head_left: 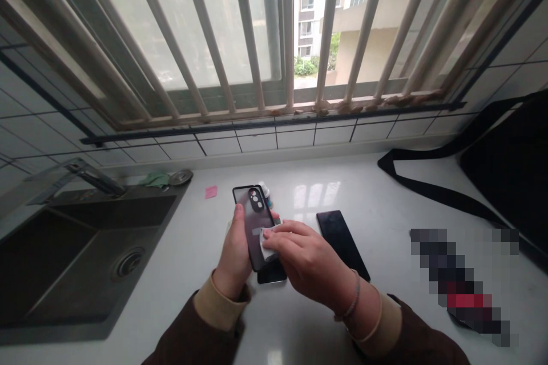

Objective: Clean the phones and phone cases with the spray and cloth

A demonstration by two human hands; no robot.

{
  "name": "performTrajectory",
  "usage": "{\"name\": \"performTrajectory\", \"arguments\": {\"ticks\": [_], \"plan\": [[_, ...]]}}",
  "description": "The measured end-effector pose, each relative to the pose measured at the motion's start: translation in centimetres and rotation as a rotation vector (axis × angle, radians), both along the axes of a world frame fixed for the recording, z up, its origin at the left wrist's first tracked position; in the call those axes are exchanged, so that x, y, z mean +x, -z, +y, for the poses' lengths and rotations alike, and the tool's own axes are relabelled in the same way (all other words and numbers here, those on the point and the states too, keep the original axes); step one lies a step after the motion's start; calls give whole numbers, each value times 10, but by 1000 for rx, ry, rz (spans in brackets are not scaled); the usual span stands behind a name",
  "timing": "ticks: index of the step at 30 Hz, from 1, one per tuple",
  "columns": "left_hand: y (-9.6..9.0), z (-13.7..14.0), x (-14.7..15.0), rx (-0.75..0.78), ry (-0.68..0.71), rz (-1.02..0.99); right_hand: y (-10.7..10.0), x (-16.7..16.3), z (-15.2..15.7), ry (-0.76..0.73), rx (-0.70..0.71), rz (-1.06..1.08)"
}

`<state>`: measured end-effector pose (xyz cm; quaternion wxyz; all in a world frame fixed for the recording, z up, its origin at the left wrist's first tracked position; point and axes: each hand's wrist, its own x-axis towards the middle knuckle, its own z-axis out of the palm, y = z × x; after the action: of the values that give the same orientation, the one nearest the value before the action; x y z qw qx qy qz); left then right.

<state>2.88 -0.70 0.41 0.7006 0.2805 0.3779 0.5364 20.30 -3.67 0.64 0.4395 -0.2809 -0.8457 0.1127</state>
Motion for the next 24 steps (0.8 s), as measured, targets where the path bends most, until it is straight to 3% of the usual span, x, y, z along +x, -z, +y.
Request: {"name": "performTrajectory", "arguments": {"ticks": [3,7,11,15,20,24], "plan": [[-3,0,0,0,-23,42,-6,1,-5,-69,-75,70],[-1,-1,0,-34,77,51,-11,2,-10,-102,-294,243],[-2,-4,2,-60,104,42,-7,4,-8,131,-405,442],[-4,-7,5,-71,188,89,-2,8,-2,344,-314,438],[2,-5,6,-8,92,24,5,1,1,90,-107,181],[4,-1,3,2,76,55,4,-2,-5,-72,-89,93]]}}
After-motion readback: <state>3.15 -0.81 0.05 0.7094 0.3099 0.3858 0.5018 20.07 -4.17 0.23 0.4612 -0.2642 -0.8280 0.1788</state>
